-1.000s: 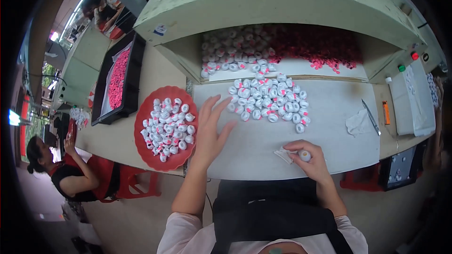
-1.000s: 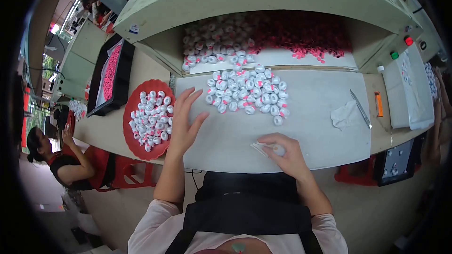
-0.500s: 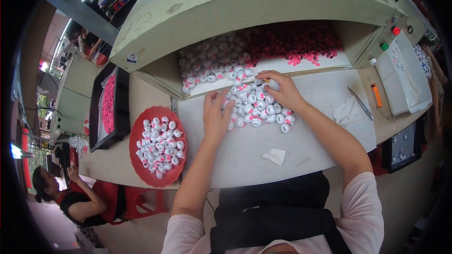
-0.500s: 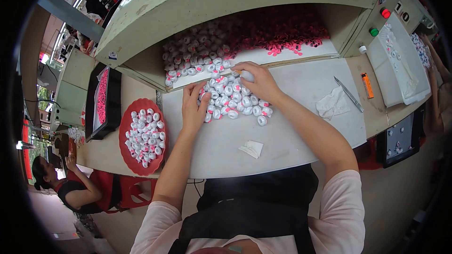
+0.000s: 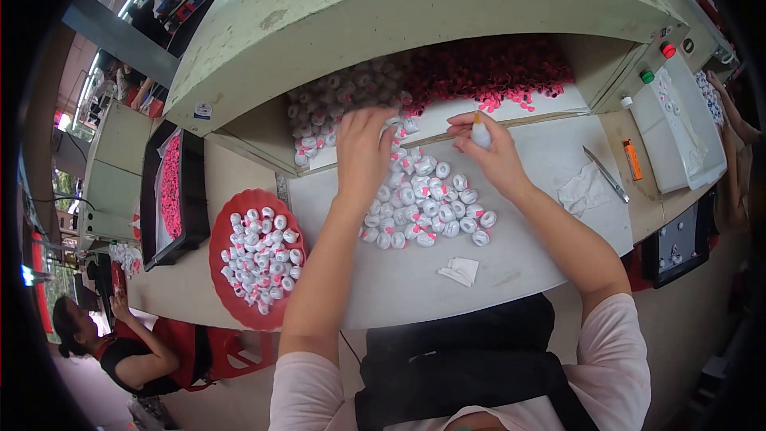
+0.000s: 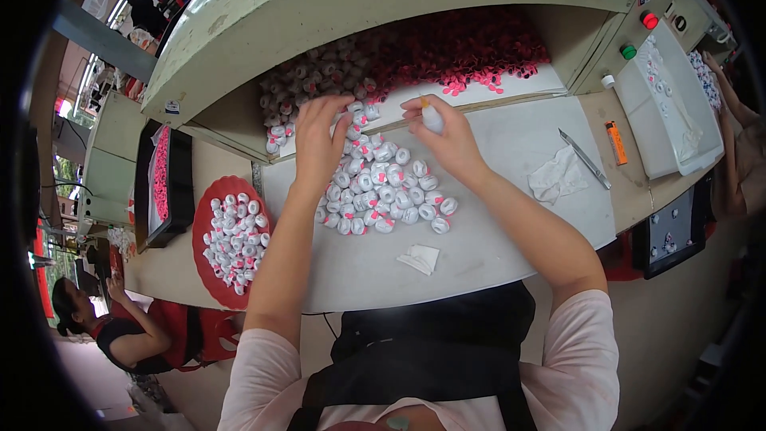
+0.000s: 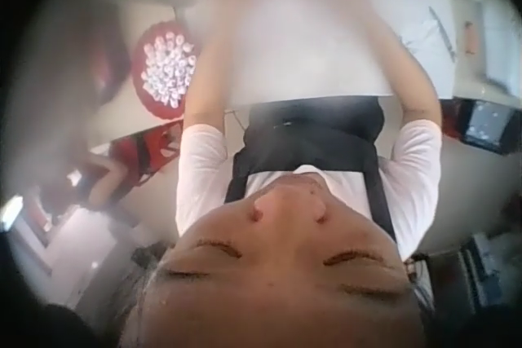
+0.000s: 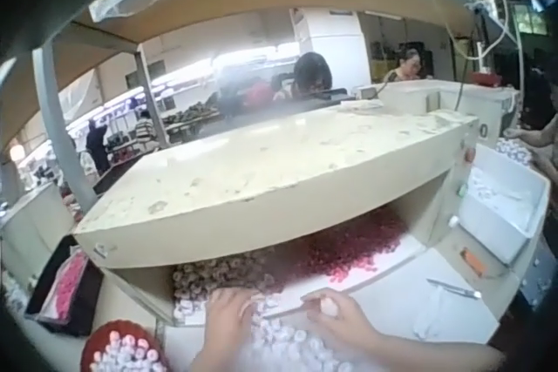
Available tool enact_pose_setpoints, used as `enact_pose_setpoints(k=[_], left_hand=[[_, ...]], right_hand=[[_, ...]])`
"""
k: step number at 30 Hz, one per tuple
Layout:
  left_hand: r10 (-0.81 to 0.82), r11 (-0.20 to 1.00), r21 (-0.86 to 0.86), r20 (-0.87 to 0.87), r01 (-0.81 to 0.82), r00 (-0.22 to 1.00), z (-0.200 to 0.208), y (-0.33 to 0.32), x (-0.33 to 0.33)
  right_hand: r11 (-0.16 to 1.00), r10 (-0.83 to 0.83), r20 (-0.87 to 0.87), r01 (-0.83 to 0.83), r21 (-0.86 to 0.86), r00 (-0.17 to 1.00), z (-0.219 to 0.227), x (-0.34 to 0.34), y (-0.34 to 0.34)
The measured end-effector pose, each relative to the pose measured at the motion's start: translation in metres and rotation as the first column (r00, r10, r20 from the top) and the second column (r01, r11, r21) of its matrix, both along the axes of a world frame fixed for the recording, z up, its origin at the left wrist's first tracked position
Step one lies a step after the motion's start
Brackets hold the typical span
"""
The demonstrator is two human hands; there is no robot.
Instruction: The person assembles small white plastic components by applying adhesive from a squeeze bottle, then attaching small pink plastic parts by hand.
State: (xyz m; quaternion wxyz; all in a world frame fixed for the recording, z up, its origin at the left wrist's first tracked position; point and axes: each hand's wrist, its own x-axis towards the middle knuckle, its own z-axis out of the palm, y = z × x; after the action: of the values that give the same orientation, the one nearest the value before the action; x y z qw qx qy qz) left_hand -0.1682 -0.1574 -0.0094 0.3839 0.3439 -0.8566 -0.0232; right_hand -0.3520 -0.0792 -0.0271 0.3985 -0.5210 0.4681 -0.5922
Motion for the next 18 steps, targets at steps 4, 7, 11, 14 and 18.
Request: enact_pose_setpoints(k=[4, 7, 11, 14, 18], left_hand=[[0.066, 0.997, -0.038, 0.073, -0.063, 0.995, -0.01, -0.054, -0.033], [0.06, 0.997, -0.052, 0.113, -0.055, 0.992, -0.031, -0.068, -0.036], [0.076, 0.995, 0.056, 0.156, -0.086, 0.985, -0.035, -0.061, -0.027], [0.087, 0.99, 0.099, 0.163, -0.104, 0.983, -0.035, -0.058, -0.021], [0.112, 0.976, 0.183, 0.05, -0.119, 0.992, -0.032, -0.055, -0.016]], right_hand=[[0.991, -0.035, 0.014, 0.033, 0.131, 0.999, 0.016, -0.004, 0.038], [0.988, -0.082, 0.042, 0.076, 0.132, 0.996, 0.014, -0.009, 0.069], [0.967, -0.184, 0.147, 0.152, 0.206, 0.972, 0.004, -0.009, 0.098], [0.96, -0.181, 0.183, 0.133, 0.244, 0.966, 0.002, -0.007, 0.103], [0.998, -0.015, -0.028, 0.017, 0.063, 0.999, 0.013, -0.004, 0.065]])
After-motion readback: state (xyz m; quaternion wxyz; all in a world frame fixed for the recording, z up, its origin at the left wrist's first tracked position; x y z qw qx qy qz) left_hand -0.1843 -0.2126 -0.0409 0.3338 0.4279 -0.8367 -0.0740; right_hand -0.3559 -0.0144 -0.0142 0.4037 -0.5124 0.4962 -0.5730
